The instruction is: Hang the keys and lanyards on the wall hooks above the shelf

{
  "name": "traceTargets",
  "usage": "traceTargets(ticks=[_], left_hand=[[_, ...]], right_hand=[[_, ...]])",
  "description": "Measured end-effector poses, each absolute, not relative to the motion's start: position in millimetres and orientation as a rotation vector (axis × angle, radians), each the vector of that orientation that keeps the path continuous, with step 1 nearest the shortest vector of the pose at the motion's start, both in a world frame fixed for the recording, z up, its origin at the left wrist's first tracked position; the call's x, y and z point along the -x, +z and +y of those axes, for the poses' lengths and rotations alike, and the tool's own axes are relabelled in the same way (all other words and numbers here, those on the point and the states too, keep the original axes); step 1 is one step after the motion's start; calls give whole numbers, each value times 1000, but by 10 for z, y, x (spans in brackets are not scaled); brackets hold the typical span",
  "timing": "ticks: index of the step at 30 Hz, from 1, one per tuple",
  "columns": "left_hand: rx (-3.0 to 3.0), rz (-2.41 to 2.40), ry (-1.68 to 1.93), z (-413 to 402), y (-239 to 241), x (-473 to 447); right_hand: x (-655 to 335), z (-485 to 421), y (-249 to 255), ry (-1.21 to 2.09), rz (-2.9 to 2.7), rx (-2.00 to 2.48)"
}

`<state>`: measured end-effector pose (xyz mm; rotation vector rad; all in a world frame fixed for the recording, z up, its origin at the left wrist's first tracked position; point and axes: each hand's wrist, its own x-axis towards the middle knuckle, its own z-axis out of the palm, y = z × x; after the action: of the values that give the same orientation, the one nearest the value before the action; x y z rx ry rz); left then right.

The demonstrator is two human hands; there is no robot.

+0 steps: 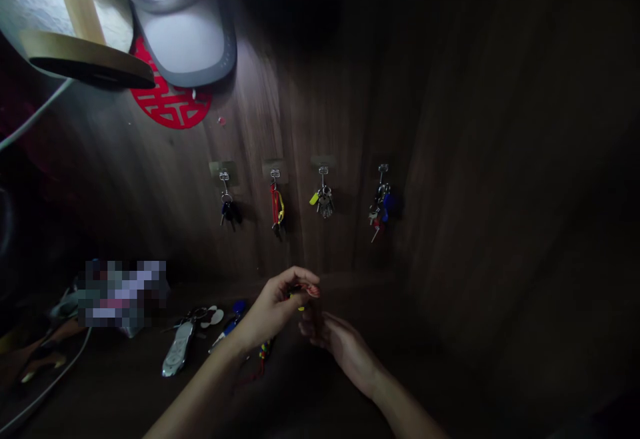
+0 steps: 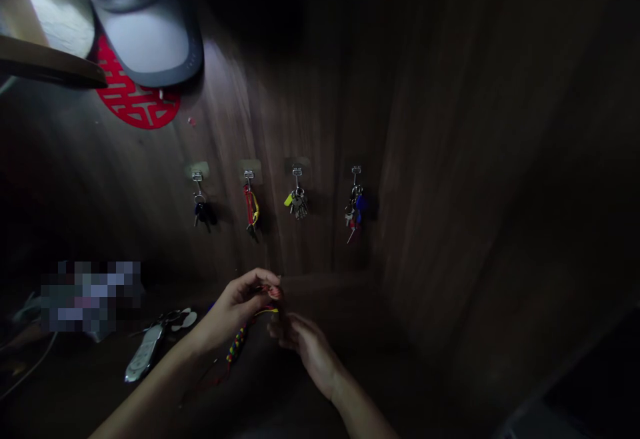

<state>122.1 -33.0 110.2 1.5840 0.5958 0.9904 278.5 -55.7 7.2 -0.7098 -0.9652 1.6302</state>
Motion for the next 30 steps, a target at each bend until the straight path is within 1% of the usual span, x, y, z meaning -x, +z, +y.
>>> traceTargets(ticks=[8,13,24,27,30], left_hand=[[-1684,655,1043,-230,1153,-1102],[-1729,791,1185,-105,1029,-1005],[-1729,1043,1558,197,582,-848],[-1665,1055,1596,231,543,-840],[-1621,1021,1557,222,553,-853]], right_hand=[[-2785,-598,45,1747,-974,645],[-2784,-596,91,1705,-909,625],[-2777,-594,111,1528,-1033,772],[-2779,-585,114,1492,-1030,800],[-2782,-576,109,1468,-1026,812]])
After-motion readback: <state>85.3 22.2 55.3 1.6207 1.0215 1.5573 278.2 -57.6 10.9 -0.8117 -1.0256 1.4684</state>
